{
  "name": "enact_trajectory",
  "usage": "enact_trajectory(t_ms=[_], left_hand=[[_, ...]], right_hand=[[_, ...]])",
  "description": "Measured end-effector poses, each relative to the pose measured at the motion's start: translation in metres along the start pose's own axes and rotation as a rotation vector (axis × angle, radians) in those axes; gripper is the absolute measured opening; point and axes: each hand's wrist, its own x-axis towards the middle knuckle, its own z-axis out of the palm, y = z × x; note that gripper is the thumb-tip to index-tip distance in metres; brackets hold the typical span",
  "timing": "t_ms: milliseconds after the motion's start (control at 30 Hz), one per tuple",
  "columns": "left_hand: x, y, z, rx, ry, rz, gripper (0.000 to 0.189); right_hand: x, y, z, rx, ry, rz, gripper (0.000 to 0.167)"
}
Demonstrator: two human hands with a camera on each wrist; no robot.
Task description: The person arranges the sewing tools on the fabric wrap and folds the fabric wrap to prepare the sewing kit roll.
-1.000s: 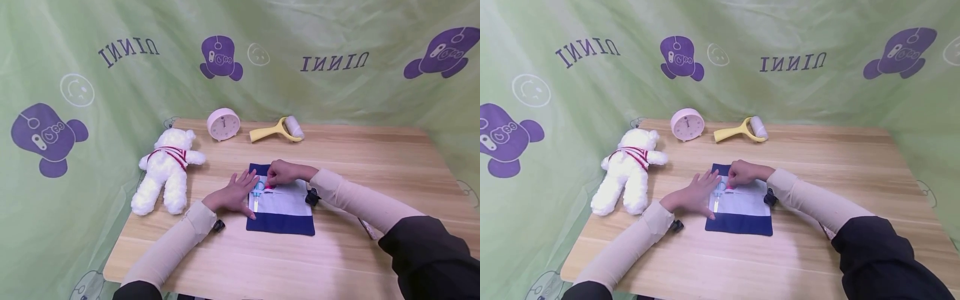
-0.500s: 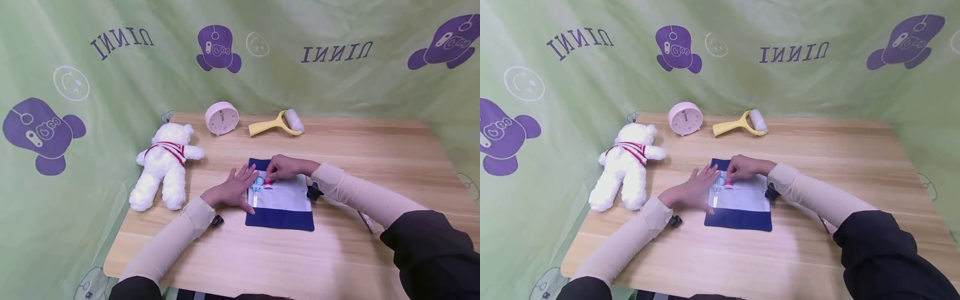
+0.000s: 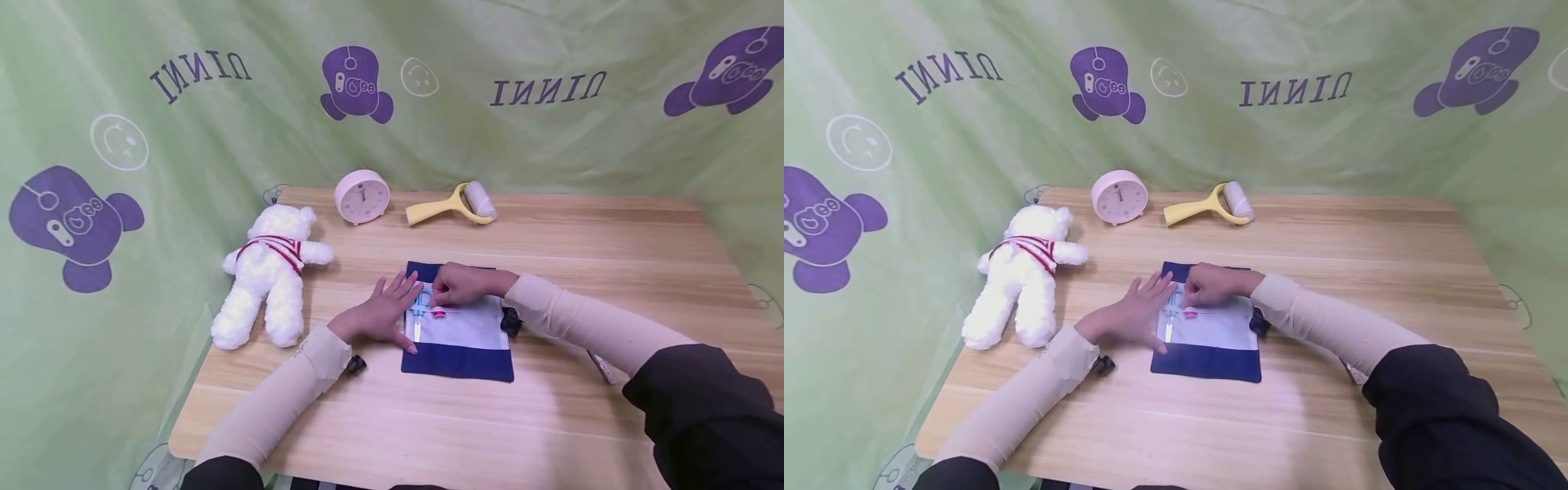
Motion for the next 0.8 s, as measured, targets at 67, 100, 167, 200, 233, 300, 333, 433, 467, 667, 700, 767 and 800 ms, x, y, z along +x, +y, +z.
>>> enact_trajectory(t_ms=[67,100,167,200,233,300,333,433,467,667,700,767,800], left_hand=[[0.000,0.000,0.001,0.000,-0.004,-0.003,0.133],[0.001,0.000,0.001,0.000,-0.006,-0.005,0.134],[0.001,-0.001,0.002,0.000,-0.005,-0.006,0.133],[0.001,-0.001,0.003,-0.004,-0.003,-0.006,0.133],[0.001,-0.001,0.003,-0.008,0.000,-0.005,0.133],[0.000,-0.001,0.004,-0.009,0.005,-0.004,0.132],[0.002,0.000,0.005,-0.005,0.005,0.003,0.132],[0.005,0.002,0.007,0.001,-0.005,0.011,0.132],[0.006,0.003,0.008,0.000,-0.012,0.013,0.132],[0.011,0.007,0.002,-0.021,-0.004,-0.034,0.127],[0.011,0.008,0.000,-0.023,0.012,-0.050,0.124],[0.012,0.010,-0.005,-0.025,0.045,-0.071,0.119],[0.013,0.011,-0.007,-0.027,0.056,-0.068,0.116]], right_hand=[[-0.003,-0.001,0.002,0.005,0.017,-0.015,0.031],[-0.005,-0.001,0.003,0.012,0.029,-0.017,0.031],[-0.007,-0.002,0.004,0.021,0.060,-0.001,0.030],[-0.008,-0.002,0.004,0.025,0.074,0.014,0.031],[-0.009,-0.002,0.005,0.026,0.084,0.034,0.031],[-0.010,-0.002,0.005,0.011,0.098,0.064,0.032],[-0.013,-0.001,0.005,-0.005,0.108,0.082,0.033],[-0.023,0.003,0.005,-0.055,0.150,0.115,0.031],[-0.029,0.003,0.003,-0.077,0.173,0.120,0.029],[-0.100,-0.005,-0.036,-0.149,0.366,0.233,0.030],[-0.118,-0.007,-0.046,-0.158,0.396,0.271,0.030],[-0.156,-0.007,-0.061,-0.184,0.443,0.334,0.028],[-0.175,-0.006,-0.067,-0.186,0.459,0.361,0.027]])
